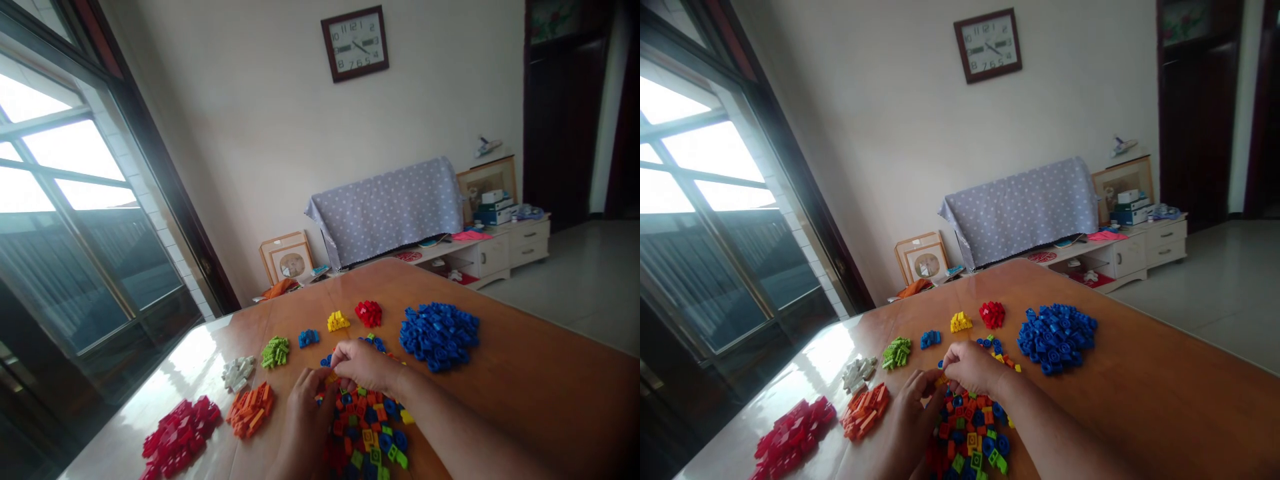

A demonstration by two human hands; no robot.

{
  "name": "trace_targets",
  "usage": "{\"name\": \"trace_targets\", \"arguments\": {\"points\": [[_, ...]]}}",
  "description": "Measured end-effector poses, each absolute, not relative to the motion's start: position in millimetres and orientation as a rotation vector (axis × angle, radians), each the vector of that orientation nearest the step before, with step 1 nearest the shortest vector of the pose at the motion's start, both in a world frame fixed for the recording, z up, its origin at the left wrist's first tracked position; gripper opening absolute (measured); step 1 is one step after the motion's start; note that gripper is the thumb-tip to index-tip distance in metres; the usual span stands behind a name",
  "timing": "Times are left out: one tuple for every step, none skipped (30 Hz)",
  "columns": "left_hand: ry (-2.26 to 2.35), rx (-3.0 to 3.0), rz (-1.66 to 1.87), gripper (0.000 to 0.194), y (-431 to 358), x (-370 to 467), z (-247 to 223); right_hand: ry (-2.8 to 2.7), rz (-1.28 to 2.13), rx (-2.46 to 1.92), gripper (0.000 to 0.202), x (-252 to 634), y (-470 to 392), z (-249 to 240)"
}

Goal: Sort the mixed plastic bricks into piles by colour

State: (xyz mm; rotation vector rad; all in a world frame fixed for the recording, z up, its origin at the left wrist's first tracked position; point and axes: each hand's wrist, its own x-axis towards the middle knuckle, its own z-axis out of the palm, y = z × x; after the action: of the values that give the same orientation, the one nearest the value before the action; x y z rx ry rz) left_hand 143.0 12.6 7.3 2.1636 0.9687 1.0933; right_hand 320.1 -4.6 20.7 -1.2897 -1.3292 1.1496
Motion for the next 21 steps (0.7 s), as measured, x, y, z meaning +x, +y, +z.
{"name": "trace_targets", "arguments": {"points": [[0.97,2.166,1.098,0.023,13,143,6,-1.326,1.167,-1.272,0.018,320,-5,22],[0.977,2.164,1.105,0.023,14,143,5,-1.324,1.188,-1.248,0.018,321,-6,23],[0.988,2.161,1.112,0.022,14,143,4,-1.318,1.21,-1.22,0.019,321,-7,25],[1.001,2.16,1.114,0.022,14,143,4,-1.312,1.228,-1.195,0.021,322,-8,26],[1.014,2.164,1.112,0.022,14,143,4,-1.306,1.242,-1.18,0.021,322,-9,27],[1.023,2.17,1.106,0.022,14,143,4,-1.3,1.254,-1.177,0.021,323,-9,27],[1.028,2.175,1.103,0.022,13,144,4,-1.296,1.262,-1.188,0.019,323,-9,28],[1.028,2.181,1.098,0.022,12,144,5,-1.295,1.266,-1.209,0.016,323,-10,29],[1.023,2.185,1.099,0.023,11,144,5,-1.298,1.269,-1.237,0.012,324,-10,30],[1.016,2.191,1.106,0.023,11,144,6,-1.302,1.271,-1.273,0.009,324,-11,31],[1.008,2.201,1.115,0.024,10,144,6,-1.306,1.27,-1.314,0.01,325,-11,33],[1.0,2.214,1.127,0.024,10,144,7,-1.311,1.264,-1.355,0.015,325,-12,34],[0.994,2.232,1.135,0.025,10,144,7,-1.314,1.258,-1.39,0.02,325,-12,35],[0.99,2.253,1.141,0.026,11,143,7,-1.316,1.254,-1.415,0.026,325,-12,36],[0.992,2.275,1.147,0.026,11,143,6,-1.319,1.25,-1.43,0.03,325,-12,36],[0.997,2.294,1.15,0.026,12,143,6,-1.324,1.246,-1.435,0.033,325,-12,37],[1.0,2.309,1.152,0.026,12,143,5,-1.33,1.241,-1.436,0.034,325,-12,37],[1.001,2.319,1.151,0.025,12,142,5,-1.339,1.235,-1.436,0.036,325,-12,36],[0.998,2.326,1.144,0.025,12,142,4,-1.348,1.226,-1.437,0.036,325,-12,36],[0.992,2.331,1.132,0.025,12,142,4,-1.358,1.216,-1.437,0.037,325,-11,35],[0.985,2.336,1.114,0.025,12,142,3,-1.368,1.203,-1.436,0.037,325,-11,35]]}}
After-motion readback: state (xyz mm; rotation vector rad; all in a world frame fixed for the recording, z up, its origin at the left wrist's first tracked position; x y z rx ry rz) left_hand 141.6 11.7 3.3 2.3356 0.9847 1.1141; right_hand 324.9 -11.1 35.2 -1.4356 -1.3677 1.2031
